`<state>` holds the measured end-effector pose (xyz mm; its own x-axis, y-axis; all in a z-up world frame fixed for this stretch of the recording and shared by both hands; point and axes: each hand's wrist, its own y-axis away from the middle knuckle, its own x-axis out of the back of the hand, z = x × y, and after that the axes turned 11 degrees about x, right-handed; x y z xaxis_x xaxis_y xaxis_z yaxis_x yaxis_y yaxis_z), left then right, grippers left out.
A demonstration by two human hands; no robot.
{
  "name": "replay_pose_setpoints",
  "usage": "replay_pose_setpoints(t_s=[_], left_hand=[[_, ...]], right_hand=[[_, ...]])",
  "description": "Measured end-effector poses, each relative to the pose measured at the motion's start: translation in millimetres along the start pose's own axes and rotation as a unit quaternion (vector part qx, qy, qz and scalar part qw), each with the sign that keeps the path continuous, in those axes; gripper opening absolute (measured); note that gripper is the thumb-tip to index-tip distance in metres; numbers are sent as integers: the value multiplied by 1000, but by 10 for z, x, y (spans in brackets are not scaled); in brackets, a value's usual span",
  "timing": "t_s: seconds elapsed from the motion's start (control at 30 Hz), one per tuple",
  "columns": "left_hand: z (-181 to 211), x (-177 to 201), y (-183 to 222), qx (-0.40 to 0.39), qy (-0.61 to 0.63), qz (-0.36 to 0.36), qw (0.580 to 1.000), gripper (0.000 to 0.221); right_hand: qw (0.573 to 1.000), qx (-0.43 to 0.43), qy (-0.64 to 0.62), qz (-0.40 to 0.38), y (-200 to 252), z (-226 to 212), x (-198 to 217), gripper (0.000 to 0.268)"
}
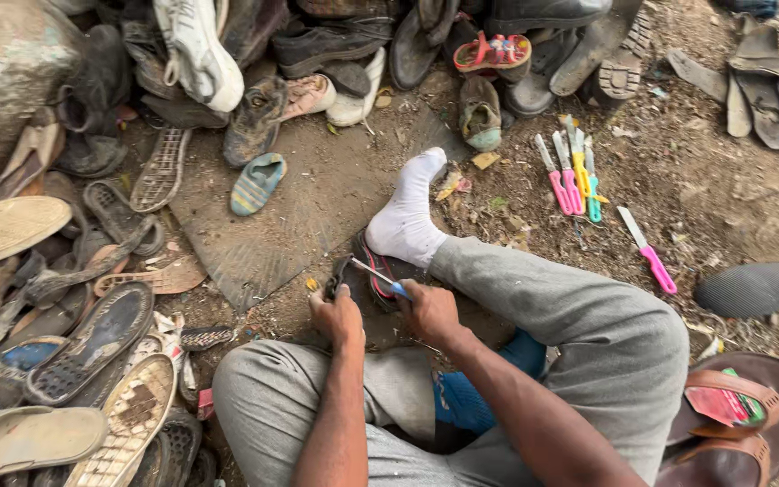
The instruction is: The person uses a knife to cut away the soles and inner lining of various old shoes, handling them one at a time while sitting on the ground in a pile of footwear.
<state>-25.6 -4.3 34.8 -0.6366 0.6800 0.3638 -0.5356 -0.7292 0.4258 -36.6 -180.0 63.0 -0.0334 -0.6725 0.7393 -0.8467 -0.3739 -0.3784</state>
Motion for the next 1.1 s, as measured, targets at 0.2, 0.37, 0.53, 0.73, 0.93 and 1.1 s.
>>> replay_pose_setpoints(t_s=[0.2,0.37,0.53,0.73,0.93,1.1], left_hand=[[222,197,167,77,127,-61,987,33],[368,330,438,155,131,-196,959,37],[309,279,494,88,119,-264,953,40],[37,32,523,108,113,-477,865,36],[151,-126,728,-22,-44,-520,853,29],[620,145,99,-338,-374,-183,844,57]], right_hand=[[995,2,-87,40,68,-135,180,10],[990,105,-90,12,183,-554,336,11],[973,-52,-216,65,89,-619,291,14],[808,-379,-448,41,-225,-185,716,31],[874,-329,-351,-76,-27,315,1319,37],[891,-371,-260,-35,-125,1092,1628,34]])
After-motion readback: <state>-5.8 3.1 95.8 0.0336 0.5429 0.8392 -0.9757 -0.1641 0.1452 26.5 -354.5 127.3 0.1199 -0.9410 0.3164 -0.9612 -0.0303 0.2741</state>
